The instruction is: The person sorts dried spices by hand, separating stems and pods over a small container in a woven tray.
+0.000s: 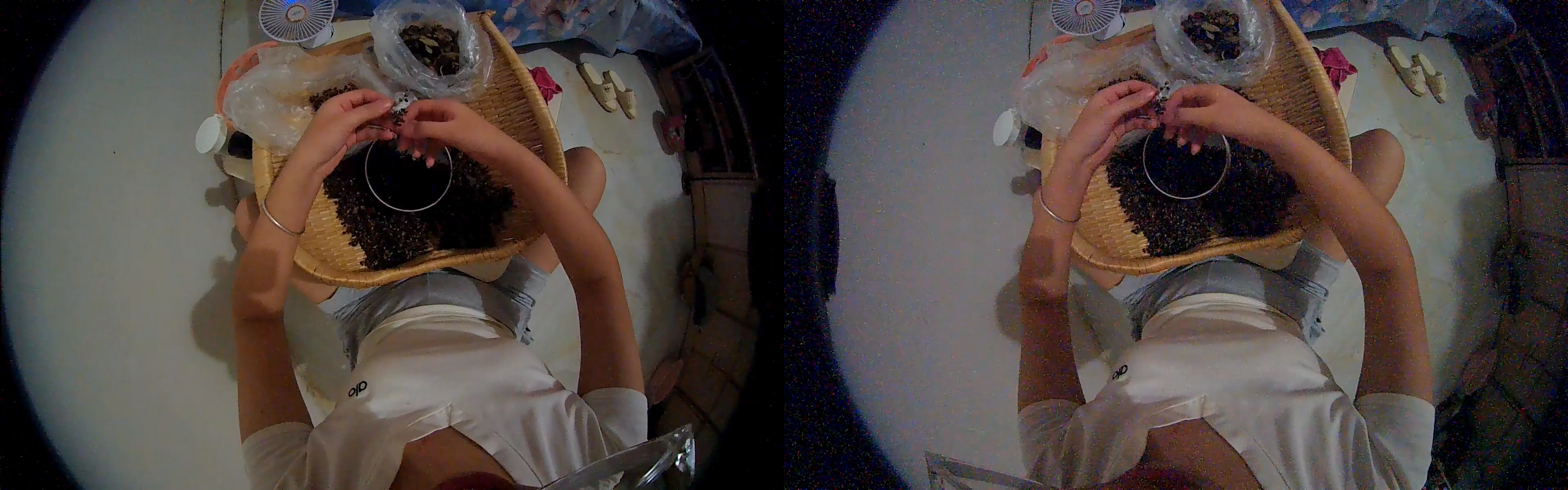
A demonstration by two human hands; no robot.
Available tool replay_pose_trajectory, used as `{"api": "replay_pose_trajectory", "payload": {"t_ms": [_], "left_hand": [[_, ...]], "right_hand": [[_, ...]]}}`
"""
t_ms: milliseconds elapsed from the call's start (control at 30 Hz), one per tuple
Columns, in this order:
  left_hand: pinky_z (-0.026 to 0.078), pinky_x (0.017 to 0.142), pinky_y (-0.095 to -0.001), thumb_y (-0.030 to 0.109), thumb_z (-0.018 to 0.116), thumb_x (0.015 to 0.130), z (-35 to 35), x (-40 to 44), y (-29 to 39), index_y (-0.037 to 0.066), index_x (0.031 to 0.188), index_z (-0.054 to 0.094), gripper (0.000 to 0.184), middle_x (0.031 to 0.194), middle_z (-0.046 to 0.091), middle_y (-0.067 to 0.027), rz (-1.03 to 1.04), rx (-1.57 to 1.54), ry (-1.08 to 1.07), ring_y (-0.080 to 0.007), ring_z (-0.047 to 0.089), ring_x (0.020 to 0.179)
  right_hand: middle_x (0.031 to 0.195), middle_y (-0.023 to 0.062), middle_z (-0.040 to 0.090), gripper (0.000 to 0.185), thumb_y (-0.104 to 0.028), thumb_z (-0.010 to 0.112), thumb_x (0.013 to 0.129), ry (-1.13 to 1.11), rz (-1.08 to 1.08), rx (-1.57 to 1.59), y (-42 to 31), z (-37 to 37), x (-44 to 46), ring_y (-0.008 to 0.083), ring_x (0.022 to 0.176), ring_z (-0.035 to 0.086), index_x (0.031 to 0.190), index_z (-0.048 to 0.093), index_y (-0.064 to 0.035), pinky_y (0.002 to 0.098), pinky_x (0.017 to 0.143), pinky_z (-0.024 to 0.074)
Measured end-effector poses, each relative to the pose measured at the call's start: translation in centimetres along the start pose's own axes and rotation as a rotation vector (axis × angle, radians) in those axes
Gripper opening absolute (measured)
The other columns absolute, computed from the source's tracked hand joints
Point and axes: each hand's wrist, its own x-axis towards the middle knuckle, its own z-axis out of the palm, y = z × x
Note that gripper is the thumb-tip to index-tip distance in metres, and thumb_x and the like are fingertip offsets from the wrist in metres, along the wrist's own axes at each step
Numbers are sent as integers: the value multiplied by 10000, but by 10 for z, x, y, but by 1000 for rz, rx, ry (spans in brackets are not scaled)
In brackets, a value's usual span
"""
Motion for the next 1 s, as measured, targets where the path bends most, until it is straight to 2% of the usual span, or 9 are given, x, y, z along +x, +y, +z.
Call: {"api": "replay_pose_trajectory", "payload": {"t_ms": [467,733,1000], "left_hand": [[511,688,-253,162,557,837,1,0,1,2,942,555,191,854,600,-67,-9,1,-8,-136,593,767],[508,684,-248,165,565,833,-3,3,-3,5,952,558,199,849,602,-66,-10,1,-3,-132,593,766],[486,678,-229,195,589,821,2,2,-3,13,946,572,222,855,602,-47,52,91,100,-115,587,768]], "right_hand": [[804,69,596,165,-201,525,850,17,-46,-17,3,-3,1,120,651,569,909,529,-47,236,530,480],[820,59,600,169,-205,530,847,-5,-62,-47,4,-3,2,118,695,574,901,548,-47,246,550,490],[829,54,597,199,-211,551,837,85,-75,-81,8,-1,6,103,672,563,934,535,-38,216,514,453]]}}
